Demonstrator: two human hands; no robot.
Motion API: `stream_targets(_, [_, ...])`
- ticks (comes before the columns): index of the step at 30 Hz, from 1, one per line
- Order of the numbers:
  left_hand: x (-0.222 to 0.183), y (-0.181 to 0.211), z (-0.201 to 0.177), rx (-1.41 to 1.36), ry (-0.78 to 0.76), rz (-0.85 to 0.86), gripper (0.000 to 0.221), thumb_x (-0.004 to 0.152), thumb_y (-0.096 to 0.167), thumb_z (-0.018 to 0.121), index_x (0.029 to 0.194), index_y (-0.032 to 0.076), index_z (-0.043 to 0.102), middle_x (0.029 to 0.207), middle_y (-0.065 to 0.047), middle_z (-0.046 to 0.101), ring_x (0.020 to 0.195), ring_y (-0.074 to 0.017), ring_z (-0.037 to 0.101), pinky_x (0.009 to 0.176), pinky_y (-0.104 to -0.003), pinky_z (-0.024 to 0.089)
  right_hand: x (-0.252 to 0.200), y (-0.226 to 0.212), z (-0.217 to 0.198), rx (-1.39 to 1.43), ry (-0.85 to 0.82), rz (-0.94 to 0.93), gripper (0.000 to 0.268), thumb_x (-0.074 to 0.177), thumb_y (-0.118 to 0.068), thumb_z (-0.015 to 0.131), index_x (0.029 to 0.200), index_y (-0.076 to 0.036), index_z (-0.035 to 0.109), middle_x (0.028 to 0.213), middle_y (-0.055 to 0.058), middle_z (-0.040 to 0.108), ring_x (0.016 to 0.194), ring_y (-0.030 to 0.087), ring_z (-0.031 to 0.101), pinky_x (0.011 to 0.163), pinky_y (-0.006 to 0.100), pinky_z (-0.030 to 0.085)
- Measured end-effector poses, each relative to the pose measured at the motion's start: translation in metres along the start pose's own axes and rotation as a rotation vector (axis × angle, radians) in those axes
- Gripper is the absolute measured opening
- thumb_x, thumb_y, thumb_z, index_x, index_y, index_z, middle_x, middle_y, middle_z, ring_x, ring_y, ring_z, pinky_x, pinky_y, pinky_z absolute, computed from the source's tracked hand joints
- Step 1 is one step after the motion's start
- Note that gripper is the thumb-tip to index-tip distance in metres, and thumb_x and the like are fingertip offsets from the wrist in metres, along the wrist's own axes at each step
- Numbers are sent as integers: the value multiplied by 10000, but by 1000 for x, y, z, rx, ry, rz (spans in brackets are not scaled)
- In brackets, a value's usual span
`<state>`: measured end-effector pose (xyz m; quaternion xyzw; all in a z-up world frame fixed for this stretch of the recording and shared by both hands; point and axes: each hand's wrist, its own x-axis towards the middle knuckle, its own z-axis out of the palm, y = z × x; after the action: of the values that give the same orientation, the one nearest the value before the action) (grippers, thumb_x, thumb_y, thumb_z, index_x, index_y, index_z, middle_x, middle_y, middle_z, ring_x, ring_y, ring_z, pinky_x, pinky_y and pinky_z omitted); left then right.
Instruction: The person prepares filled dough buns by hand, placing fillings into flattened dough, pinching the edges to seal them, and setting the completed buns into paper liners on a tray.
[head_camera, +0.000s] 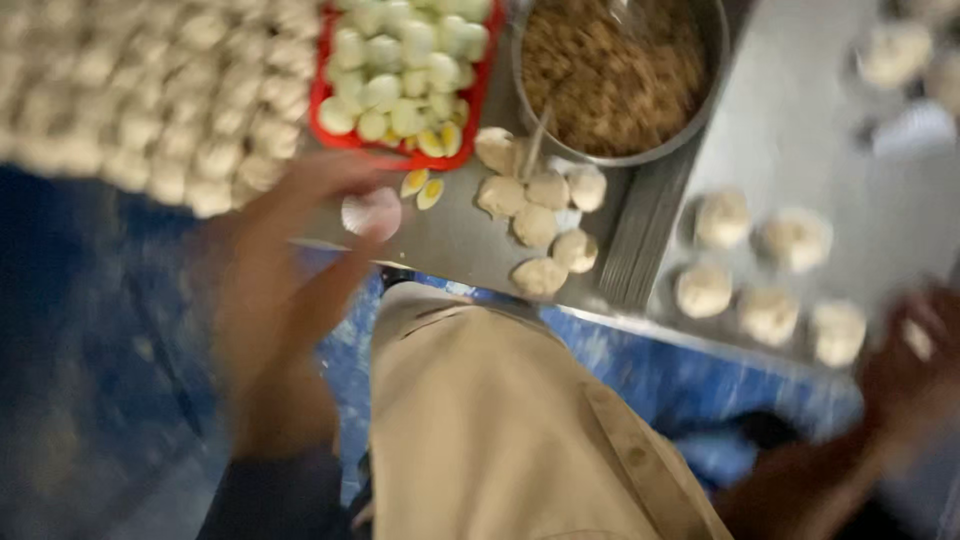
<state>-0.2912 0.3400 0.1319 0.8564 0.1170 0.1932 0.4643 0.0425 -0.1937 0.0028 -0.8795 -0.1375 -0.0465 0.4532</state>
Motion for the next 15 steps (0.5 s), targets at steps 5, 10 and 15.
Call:
stream_targets(5, [45, -28, -72, -53, 16, 25, 412, 954, 257, 743, 1294, 37, 662, 1180, -150, 697, 1034, -269, 691, 905, -397, 553, -40, -147, 104, -182, -78, -245, 281, 1110, -187, 765, 1274, 26, 682, 1274, 180, 697, 1182, 301, 702, 970, 371, 596])
stream_targets(10, [133, -119, -42, 152, -180, 10, 384, 975, 233, 730, 1298, 36, 663, 1153, -136, 694, 1016, -252, 686, 899, -383, 552, -89, -255, 158, -255, -15, -177, 228, 1086, -134, 779, 1230, 28, 707, 1196, 189, 733, 1093, 285, 740, 917, 356, 606])
stream_targets(15, [205, -143, -18, 426, -404, 87, 357, 995, 209, 717, 1302, 34, 664, 1126, -122, 690, 998, -234, 680, 893, -369, 551, -147, -267, 161, -293, 147, 19, 207, 1049, -100, 803, 1189, 25, 715, 1118, 166, 738, 1011, 243, 739, 927, 361, 610])
